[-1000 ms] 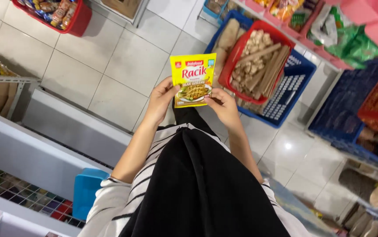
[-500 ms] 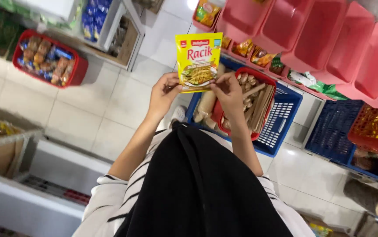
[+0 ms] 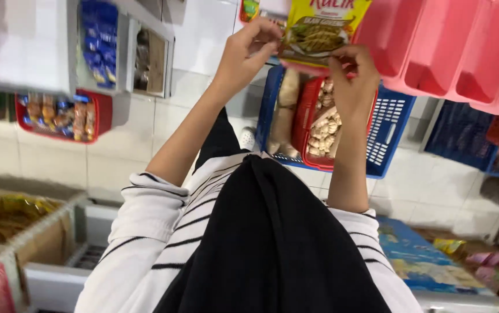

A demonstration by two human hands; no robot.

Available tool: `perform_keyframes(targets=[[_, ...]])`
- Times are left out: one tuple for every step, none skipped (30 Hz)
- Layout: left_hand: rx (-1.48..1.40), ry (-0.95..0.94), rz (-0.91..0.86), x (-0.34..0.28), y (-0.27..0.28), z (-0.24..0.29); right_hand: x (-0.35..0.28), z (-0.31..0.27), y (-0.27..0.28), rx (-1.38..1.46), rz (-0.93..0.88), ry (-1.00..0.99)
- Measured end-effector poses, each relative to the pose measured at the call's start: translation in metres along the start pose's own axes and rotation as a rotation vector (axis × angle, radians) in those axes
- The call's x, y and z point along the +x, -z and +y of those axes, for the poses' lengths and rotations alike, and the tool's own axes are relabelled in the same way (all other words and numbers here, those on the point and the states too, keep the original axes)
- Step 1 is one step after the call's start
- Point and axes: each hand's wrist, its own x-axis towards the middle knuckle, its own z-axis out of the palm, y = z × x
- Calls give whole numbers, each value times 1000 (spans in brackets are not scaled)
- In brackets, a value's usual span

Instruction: The person restocks shelves by taking seasoning packets from a basket and placing them into shelf bins by hand.

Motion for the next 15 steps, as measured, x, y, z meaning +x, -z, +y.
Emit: perform_keyframes(targets=[[-18, 6, -33, 17, 1, -5, 10, -2, -3, 2, 44, -17], [-36, 12, -66, 34, 2, -10, 20, -3, -7, 3, 88, -34], [-54, 14, -96, 50, 4, -14, 30, -5, -11, -10, 117, -65], [-29, 8, -122, 64, 6, -19, 38, -5, -14, -23, 146, -96], [-9, 7, -146, 74, 5, -24, 42, -3, -15, -39, 172, -132], [12, 5, -171, 83, 4, -29, 45, 1, -18, -95, 189, -112], [94, 5, -181, 94, 3, -33, 58, 10, -21, -148, 218, -72], [176, 3, -189, 96, 0, -34, 67, 20, -23, -202, 247, -34], [263, -7, -192, 103, 3, -36, 76, 30, -25, -301, 245, -110], [264, 3, -210, 112, 8, -38, 82, 43, -28, -396, 242, -189], [255, 26, -234, 114, 9, -38, 79, 56, -31, -496, 229, -286], [247, 50, -257, 116, 10, -38, 77, 72, -36, -412, 235, -229], [251, 76, -258, 115, 10, -38, 72, 89, -41, -332, 238, -176], [256, 102, -260, 115, 10, -38, 64, 108, -48, -253, 241, -121], [267, 120, -257, 119, 12, -37, 60, 127, -58, -324, 205, -212]])
